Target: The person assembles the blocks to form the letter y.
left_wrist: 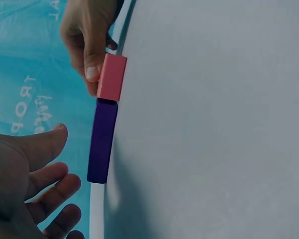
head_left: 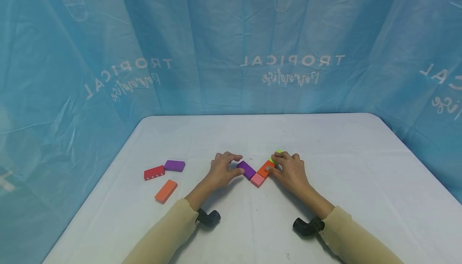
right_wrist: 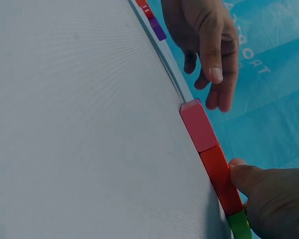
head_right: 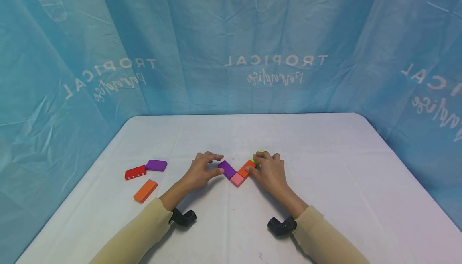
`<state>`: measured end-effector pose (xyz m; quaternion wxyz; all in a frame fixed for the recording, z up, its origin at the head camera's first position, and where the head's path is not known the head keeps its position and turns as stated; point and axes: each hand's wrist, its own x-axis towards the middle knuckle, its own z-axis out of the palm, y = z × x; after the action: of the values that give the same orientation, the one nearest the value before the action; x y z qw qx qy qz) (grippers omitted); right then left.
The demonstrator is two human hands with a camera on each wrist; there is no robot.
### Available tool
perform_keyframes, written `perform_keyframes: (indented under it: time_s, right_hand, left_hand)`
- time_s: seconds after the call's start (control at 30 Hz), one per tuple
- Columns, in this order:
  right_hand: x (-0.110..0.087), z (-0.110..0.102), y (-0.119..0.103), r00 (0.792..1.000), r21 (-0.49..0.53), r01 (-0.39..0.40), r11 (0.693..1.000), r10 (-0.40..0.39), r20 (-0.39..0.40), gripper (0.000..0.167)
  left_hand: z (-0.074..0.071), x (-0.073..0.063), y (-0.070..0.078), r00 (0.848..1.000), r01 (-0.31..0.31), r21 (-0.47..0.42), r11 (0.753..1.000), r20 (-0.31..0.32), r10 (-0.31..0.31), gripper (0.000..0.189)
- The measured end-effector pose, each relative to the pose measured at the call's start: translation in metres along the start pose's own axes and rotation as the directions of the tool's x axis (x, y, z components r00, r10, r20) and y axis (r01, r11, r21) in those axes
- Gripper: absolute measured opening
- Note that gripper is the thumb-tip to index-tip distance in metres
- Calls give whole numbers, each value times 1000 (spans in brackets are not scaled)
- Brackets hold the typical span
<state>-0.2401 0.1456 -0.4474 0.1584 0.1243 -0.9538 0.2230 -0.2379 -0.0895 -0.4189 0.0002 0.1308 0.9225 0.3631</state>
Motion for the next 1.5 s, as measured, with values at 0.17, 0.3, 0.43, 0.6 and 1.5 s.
perform_keyframes:
  time_s: [0.17, 0.3, 0.43, 0.6, 1.5]
  right_hand:
    - [1, 0, 0, 1000, -4, 2, 1000, -2, 2, 51]
    - [1, 0, 0, 1000, -7, -1, 1000, 1, 2, 50]
    - [0, 0, 0, 1000, -3, -3, 1000, 3, 4, 51]
    - [0, 0, 0, 1000, -4, 2, 1000, -2, 5, 50]
    - [0, 2, 1, 1000, -15, 3, 1000, -3, -5, 51]
  left_hand:
    - [-6, -12, 1, 998, 2, -38, 999, -64, -4, 42]
    - [-12, -22, 1, 993, 26, -61, 998, -110, -32, 43]
    - [-19, -33, -1, 987, 59, -69, 996, -143, -68, 43]
    - [-32, -47, -9, 975, 117, -69, 991, -181, -128, 44]
    - [-90, -108, -61, 902, 344, -47, 938, -261, -344, 53]
